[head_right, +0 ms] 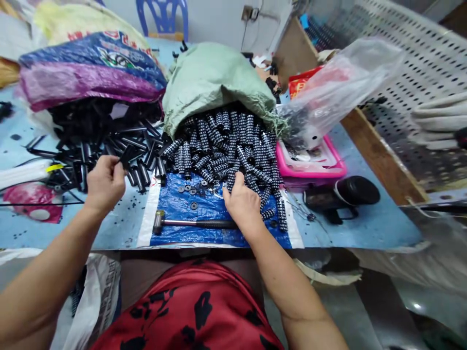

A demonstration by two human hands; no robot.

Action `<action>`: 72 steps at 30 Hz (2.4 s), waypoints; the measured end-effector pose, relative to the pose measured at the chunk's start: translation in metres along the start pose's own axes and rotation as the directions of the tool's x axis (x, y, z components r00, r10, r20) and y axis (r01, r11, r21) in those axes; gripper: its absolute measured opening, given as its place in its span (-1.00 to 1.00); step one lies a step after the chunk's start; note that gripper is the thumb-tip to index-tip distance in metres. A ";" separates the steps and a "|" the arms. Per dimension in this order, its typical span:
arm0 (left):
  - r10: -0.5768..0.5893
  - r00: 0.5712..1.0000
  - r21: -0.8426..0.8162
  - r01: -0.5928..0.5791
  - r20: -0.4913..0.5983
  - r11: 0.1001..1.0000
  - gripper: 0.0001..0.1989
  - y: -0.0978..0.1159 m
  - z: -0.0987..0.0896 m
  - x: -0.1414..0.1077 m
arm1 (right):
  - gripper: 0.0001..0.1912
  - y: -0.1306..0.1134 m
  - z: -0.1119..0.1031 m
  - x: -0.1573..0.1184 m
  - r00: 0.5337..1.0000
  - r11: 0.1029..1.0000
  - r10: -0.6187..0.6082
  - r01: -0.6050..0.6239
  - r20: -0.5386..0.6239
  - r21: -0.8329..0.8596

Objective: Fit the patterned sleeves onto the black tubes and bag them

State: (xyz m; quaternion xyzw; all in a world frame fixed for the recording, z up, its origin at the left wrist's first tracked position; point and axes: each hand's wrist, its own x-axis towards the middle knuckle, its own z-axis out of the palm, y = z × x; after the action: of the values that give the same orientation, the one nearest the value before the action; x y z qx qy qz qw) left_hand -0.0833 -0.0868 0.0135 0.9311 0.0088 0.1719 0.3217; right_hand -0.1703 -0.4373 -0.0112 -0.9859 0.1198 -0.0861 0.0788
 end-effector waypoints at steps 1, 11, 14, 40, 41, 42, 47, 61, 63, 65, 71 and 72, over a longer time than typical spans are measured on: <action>-0.046 0.999 -0.200 0.048 0.015 0.979 -0.79 0.004 0.000 -0.011 | -0.38 0.000 0.001 0.003 1.000 1.000 0.013 -0.013 0.008 0.022; -0.402 0.856 -0.850 0.451 0.325 0.273 -0.74 0.051 -0.005 -0.085 | -0.43 -0.002 0.001 -0.037 0.987 0.262 -0.074 -0.118 0.142 0.958; -0.272 0.824 -0.832 0.542 0.496 0.123 -0.72 0.070 -0.003 -0.094 | -0.41 -0.029 -0.005 -0.047 0.885 -0.106 -0.128 -0.461 0.447 0.881; -0.065 0.819 -0.635 0.489 0.569 0.598 -0.59 0.098 0.024 -0.153 | 0.11 -0.030 0.000 -0.068 0.646 0.363 -0.644 0.729 -0.410 0.580; -0.089 0.827 -0.642 0.494 0.555 0.586 -0.54 0.098 0.024 -0.153 | 0.12 -0.031 0.000 -0.068 0.637 0.367 -0.633 0.747 -0.439 0.554; -0.114 0.834 -0.650 0.499 0.540 0.573 -0.48 0.099 0.025 -0.153 | 0.14 -0.033 -0.001 -0.069 0.625 0.376 -0.627 0.766 -0.465 0.522; -0.134 0.844 -0.720 0.517 0.520 0.462 -0.54 0.109 0.024 -0.156 | 0.16 -0.042 -0.004 -0.073 0.524 0.419 -0.644 0.851 -0.558 0.316; -0.134 0.549 -0.545 0.836 0.825 0.068 -0.50 0.073 0.009 -0.149 | 0.00 -0.049 0.015 -0.083 0.665 0.527 -0.661 0.741 -0.348 0.416; -0.176 0.642 -0.625 0.767 0.746 0.144 -0.52 0.064 0.006 -0.148 | -0.41 -0.048 0.020 -0.082 0.706 0.628 -0.646 0.707 -0.288 0.325; -0.210 0.727 -0.688 0.686 0.654 0.235 -0.55 0.054 0.001 -0.145 | -0.78 -0.046 0.024 -0.083 0.729 0.692 -0.652 0.685 -0.208 0.228; -0.132 0.920 -0.687 0.365 0.368 0.628 -0.70 0.033 0.004 -0.138 | -0.82 -0.027 0.017 -0.087 0.807 0.773 -0.520 0.584 -0.278 0.249; -0.075 0.937 -0.618 0.284 0.341 0.733 -0.74 0.032 0.008 -0.137 | -0.83 -0.025 0.015 -0.087 0.818 0.773 -0.507 0.571 -0.271 0.277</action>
State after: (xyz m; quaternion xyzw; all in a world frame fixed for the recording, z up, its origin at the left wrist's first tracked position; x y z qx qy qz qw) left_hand -0.2124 -0.1343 -0.0162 0.7672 -0.0091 -0.0081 0.6413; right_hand -0.2453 -0.3900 -0.0343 -0.9367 -0.1794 -0.2139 0.2112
